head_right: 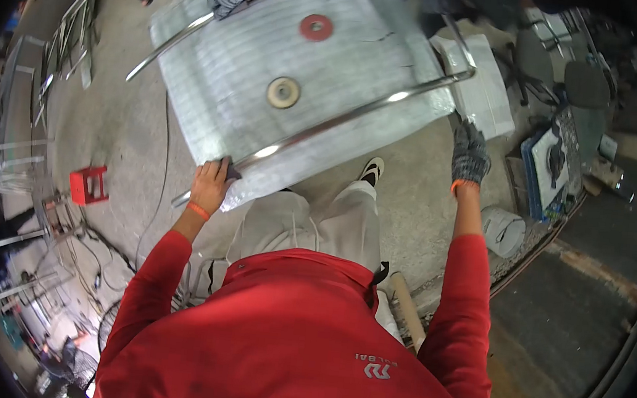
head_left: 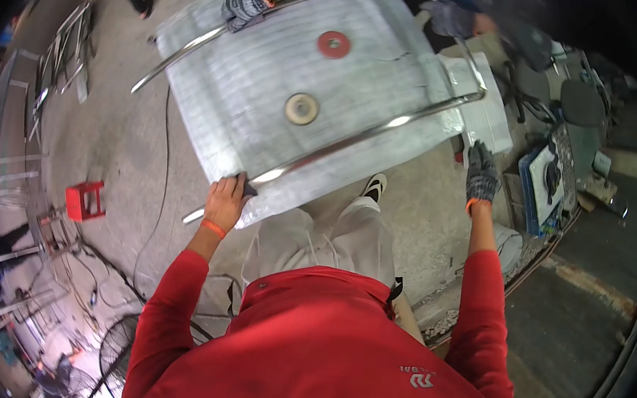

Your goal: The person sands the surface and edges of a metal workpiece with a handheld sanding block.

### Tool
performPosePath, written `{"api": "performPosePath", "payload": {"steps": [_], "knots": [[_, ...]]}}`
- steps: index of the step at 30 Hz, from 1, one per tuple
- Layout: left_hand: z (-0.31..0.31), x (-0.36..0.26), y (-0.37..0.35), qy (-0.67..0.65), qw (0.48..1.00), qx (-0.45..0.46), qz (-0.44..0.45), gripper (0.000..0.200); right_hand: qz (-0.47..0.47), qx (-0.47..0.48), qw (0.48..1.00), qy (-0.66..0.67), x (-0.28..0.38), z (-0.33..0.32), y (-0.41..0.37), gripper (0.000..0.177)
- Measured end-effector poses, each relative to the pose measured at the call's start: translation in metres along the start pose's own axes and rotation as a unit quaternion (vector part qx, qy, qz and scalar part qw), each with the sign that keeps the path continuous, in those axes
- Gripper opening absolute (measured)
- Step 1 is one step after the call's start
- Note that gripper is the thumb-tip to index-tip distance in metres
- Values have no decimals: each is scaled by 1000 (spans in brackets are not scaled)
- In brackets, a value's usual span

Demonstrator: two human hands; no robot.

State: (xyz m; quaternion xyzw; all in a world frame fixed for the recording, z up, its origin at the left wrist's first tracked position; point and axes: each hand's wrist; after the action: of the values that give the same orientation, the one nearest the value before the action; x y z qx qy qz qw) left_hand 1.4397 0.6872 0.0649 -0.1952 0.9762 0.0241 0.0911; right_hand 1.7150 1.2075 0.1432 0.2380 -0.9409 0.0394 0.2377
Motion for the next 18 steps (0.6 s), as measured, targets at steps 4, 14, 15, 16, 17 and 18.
{"api": "performPosePath", "payload": {"steps": [4,14,15,16,17,18], "knots": [[4,-20,33,-4,999,-49,17,56,21,-20,1000,2,-19,-13,73,52],[22,-152,252,-53,996,-49,56,36,-54,171,976,121,-25,74,233,62],[27,-169,280,-62,994,-62,63,34,-8,180,971,155,-5,70,222,60],[31,-185,308,-74,991,-77,86,33,39,187,964,187,7,67,214,58],[35,-201,337,-85,986,-95,109,32,40,190,962,190,4,72,214,58],[42,-218,363,-75,985,-103,114,29,-17,157,966,202,0,80,213,53]]}}
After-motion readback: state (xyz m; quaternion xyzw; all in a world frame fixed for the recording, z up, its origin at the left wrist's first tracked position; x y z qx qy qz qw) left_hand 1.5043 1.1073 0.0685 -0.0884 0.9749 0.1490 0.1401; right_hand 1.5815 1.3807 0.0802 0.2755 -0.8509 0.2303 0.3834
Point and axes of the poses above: each hand's wrist, its own y-axis towards the middle knuckle, its own z-axis out of the palm, x = y × z, and after that the axes turned 5 degrees about z, right-handed
